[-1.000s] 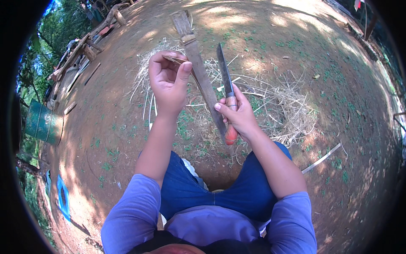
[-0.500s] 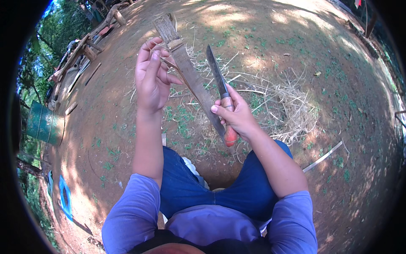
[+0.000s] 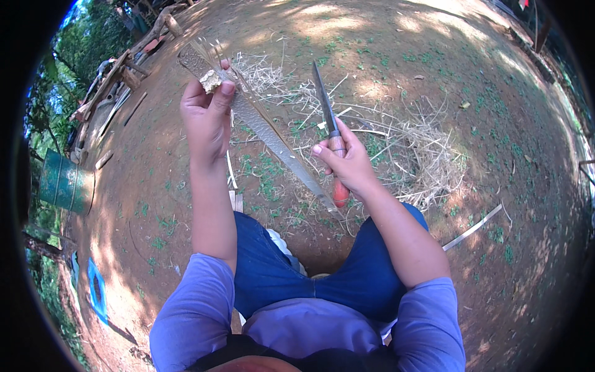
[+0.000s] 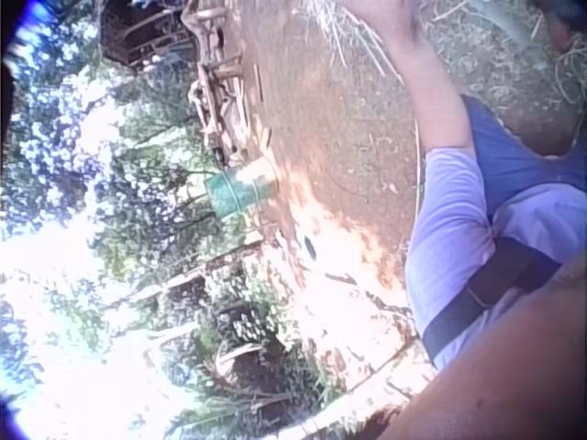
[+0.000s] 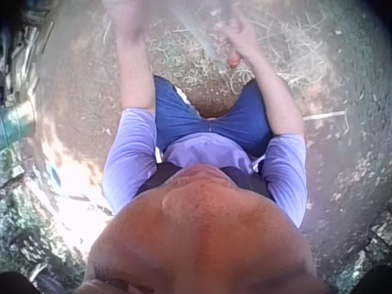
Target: The person shaves and thins a bamboo strip using a machete by hand while sitting outdoors, removing layers to make the strip flexible.
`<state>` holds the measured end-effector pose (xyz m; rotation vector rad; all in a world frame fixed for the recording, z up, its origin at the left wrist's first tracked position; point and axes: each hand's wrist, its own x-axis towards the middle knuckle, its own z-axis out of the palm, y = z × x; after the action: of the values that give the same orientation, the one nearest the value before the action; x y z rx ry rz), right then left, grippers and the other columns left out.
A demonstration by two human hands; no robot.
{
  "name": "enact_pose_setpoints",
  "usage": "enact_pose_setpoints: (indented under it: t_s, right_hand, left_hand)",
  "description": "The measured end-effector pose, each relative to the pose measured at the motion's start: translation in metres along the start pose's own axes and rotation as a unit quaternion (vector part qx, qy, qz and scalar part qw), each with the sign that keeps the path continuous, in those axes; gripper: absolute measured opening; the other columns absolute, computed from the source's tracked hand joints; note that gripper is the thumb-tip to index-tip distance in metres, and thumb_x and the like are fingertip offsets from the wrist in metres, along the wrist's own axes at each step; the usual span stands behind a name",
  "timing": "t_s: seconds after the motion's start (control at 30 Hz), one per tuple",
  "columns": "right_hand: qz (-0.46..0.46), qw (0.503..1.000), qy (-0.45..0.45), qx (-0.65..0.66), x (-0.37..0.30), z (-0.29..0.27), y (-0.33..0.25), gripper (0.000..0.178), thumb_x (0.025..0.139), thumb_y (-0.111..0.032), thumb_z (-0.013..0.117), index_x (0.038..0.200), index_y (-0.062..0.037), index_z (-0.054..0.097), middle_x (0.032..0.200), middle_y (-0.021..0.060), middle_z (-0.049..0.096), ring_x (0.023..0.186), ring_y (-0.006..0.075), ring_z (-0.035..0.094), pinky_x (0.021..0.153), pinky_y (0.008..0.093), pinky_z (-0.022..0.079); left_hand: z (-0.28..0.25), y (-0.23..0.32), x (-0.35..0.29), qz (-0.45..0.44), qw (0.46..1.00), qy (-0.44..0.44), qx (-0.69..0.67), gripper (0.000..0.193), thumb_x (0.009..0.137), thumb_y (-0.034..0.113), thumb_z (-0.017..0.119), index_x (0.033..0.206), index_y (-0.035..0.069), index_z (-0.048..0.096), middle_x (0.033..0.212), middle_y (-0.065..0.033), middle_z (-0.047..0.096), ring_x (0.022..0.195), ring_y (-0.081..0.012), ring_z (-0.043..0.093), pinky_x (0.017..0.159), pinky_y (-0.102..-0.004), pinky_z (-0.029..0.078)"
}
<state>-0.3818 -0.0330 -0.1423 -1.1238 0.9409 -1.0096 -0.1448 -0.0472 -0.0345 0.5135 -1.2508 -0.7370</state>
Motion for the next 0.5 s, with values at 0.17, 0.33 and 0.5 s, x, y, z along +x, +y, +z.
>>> enact_pose_setpoints:
  t_s: [0.17, 0.33, 0.5]
  right_hand:
    - [0.005, 0.999, 0.029, 0.036, -0.001, -0.008, 0.0, 0.083, 0.096, -0.012, 0.072, 0.163, -0.0061, 0.023, 0.111, 0.0064, 0.062, 0.087, 0.0133, 0.068, 0.064, 0.0268, 0.056]
    - [0.009, 1.0, 0.023, 0.019, -0.004, -0.012, 0.004, 0.077, 0.1, -0.013, 0.067, 0.163, -0.0074, 0.023, 0.109, 0.0065, 0.062, 0.078, 0.0115, 0.064, 0.063, 0.0278, 0.057]
    - [-0.054, 0.999, 0.001, -0.002, -0.021, 0.001, -0.017, 0.073, 0.101, -0.01, 0.059, 0.164, -0.0084, 0.022, 0.109, 0.0077, 0.061, 0.07, 0.0094, 0.059, 0.059, 0.0267, 0.056]
  left_hand:
    - [-0.004, 0.027, 0.011, 0.131, 0.98, 0.103, 0.11, 0.038, 0.09, 0.003, 0.08, 0.126, -0.001, 0.069, 0.113, -0.0043, 0.072, 0.092, -0.0081, 0.067, 0.084, -0.0236, 0.054]
    - [-0.02, 0.021, 0.018, 0.097, 0.957, 0.11, 0.251, 0.034, 0.093, 0.014, 0.079, 0.122, -0.003, 0.07, 0.099, 0.0005, 0.063, 0.083, -0.007, 0.06, 0.074, -0.0227, 0.051]
    - [-0.042, 0.002, 0.023, 0.099, 0.938, 0.089, 0.319, 0.032, 0.098, 0.011, 0.071, 0.126, -0.005, 0.066, 0.101, -0.0033, 0.058, 0.082, -0.0078, 0.057, 0.066, -0.0211, 0.051]
